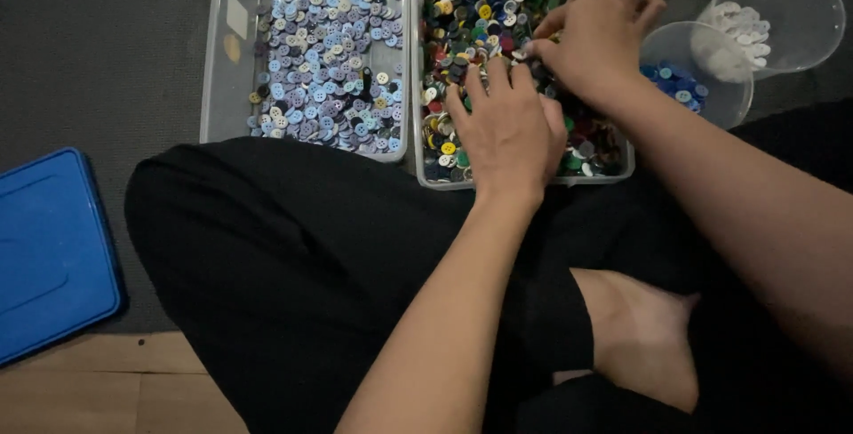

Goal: Sorting a large variety of buttons from a central bin into smaller containers based on their characteristics.

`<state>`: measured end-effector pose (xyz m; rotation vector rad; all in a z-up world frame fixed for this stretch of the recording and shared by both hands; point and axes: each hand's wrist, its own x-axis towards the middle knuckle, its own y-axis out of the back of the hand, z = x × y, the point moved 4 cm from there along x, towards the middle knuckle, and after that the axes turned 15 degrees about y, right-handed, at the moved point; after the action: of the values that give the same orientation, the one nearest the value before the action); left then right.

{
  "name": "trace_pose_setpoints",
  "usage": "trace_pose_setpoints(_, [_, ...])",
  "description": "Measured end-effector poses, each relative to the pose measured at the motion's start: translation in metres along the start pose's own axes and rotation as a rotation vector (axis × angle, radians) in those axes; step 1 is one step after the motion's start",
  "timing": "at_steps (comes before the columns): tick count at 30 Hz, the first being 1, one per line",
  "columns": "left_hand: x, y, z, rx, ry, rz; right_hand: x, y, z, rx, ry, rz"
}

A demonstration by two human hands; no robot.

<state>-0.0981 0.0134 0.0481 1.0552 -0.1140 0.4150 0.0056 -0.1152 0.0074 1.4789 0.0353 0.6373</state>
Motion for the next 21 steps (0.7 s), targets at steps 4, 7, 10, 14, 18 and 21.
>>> trace_pose_setpoints(4, [-0.001,0.002,0.000,-0.027,-0.005,0.007,-0.004,0.000,0.004,0.016,0.000,0.022])
trace_pose_setpoints(7, [-0.001,0.001,-0.001,-0.046,0.009,-0.016,-0.005,0.010,0.011,0.196,-0.076,0.024])
trace_pose_setpoints(10, [-0.001,0.003,-0.001,-0.066,0.004,-0.001,-0.010,0.053,0.012,0.377,-0.191,0.127])
trace_pose_setpoints(14, [-0.002,0.000,-0.002,-0.061,-0.009,0.019,-0.020,0.094,0.005,1.173,-0.488,0.094])
trace_pose_setpoints(18, [-0.006,0.002,-0.004,-0.112,-0.011,0.038,-0.032,0.113,0.007,1.298,-0.690,0.053])
trace_pose_setpoints(21, [-0.004,0.001,-0.004,-0.078,0.005,-0.029,-0.056,0.124,0.020,0.900,-0.538,0.063])
